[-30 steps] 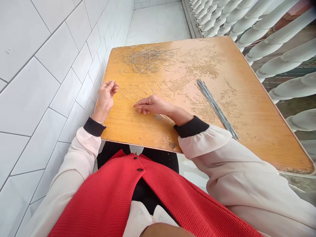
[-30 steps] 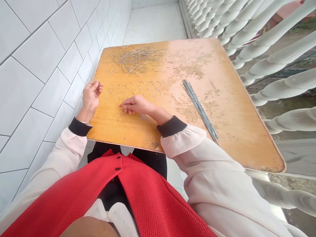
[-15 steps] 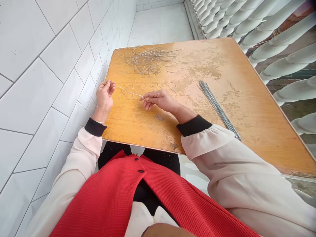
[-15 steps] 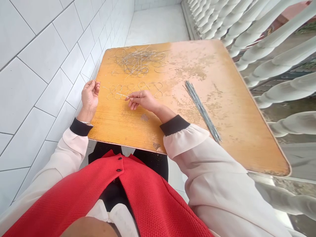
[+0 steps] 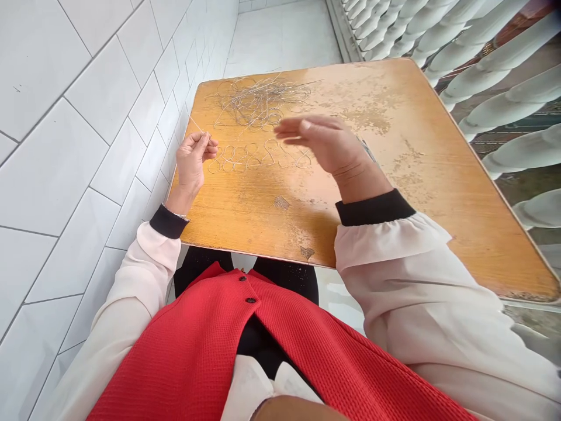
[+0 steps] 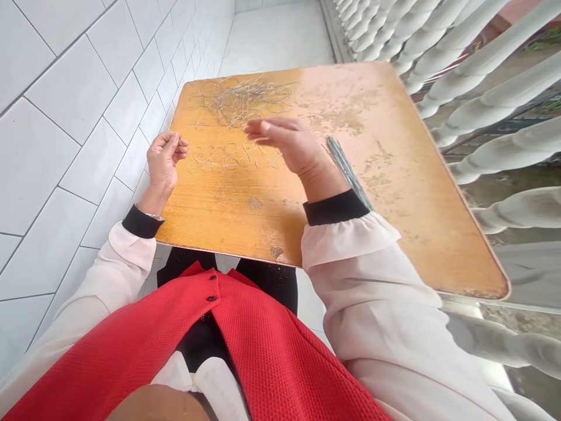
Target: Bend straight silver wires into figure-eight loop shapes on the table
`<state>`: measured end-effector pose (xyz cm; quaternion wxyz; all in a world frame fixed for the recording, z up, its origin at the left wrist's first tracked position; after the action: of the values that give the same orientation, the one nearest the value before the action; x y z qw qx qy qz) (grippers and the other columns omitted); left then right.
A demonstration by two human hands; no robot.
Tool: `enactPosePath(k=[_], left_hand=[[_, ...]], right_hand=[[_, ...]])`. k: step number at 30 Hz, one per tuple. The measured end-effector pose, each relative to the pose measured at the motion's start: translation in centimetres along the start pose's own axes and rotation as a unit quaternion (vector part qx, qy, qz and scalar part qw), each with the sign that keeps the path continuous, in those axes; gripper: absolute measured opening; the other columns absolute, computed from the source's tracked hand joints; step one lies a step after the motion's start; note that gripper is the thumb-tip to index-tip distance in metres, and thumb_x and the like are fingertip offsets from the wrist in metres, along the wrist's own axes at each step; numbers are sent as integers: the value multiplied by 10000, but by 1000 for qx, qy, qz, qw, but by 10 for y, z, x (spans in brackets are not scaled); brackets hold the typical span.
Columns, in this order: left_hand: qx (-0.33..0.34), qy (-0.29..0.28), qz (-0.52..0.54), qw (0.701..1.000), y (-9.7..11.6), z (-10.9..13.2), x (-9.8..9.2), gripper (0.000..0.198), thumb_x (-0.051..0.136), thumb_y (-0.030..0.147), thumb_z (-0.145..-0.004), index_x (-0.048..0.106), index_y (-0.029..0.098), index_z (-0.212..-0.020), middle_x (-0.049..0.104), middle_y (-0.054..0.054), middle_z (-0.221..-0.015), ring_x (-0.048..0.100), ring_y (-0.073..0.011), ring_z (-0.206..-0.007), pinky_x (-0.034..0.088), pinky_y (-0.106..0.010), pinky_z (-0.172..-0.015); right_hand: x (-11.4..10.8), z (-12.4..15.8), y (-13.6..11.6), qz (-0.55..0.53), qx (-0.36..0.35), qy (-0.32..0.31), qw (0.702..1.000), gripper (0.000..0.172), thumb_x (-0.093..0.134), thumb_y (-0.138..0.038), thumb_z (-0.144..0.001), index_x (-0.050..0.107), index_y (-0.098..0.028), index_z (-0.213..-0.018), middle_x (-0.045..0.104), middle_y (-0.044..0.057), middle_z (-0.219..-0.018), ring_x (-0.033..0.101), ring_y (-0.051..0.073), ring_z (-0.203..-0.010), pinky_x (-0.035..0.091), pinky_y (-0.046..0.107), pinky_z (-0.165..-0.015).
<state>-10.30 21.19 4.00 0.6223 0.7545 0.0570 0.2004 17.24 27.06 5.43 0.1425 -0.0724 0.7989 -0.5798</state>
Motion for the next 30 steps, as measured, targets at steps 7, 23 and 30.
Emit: enactPosePath(k=[7, 23, 30], left_hand=[[-28, -68, -30, 997, 5, 15, 29, 146, 700, 247, -949, 641, 184, -832, 709, 29, -739, 654, -57, -644, 507, -186, -667], [-101, -105, -7, 989, -25, 62, 48, 206, 672, 104, -931, 645, 162, -736, 662, 49, -657, 587, -17, -553, 464, -149, -603], [-93, -116, -24, 989, -26, 68, 45, 154, 733, 229, -913, 650, 169, -797, 674, 18, -726, 604, -54, -589, 503, -191, -630]], right_hand=[[72, 11, -14, 120, 14, -97, 988, 153, 798, -304, -876, 794, -204, -992, 794, 98, -1006, 722, 233, -918, 581, 371, -843], [117, 72, 12, -36, 185, -42, 981, 239, 650, -192, -970, 638, -158, -734, 643, 4, -525, 512, 65, -379, 312, 174, -363], [117, 93, 10, -71, 205, -31, 976, 207, 638, -170, -968, 631, -157, -761, 671, 10, -561, 553, 64, -424, 401, 158, -437]])
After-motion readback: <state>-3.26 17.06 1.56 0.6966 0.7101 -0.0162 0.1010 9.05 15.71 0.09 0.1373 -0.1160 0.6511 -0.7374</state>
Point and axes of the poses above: each hand's wrist, its own z-axis away from the middle knuckle, its own x-axis out of the palm, y = z × x, the point moved 8 cm from there along -z, towards the middle knuckle
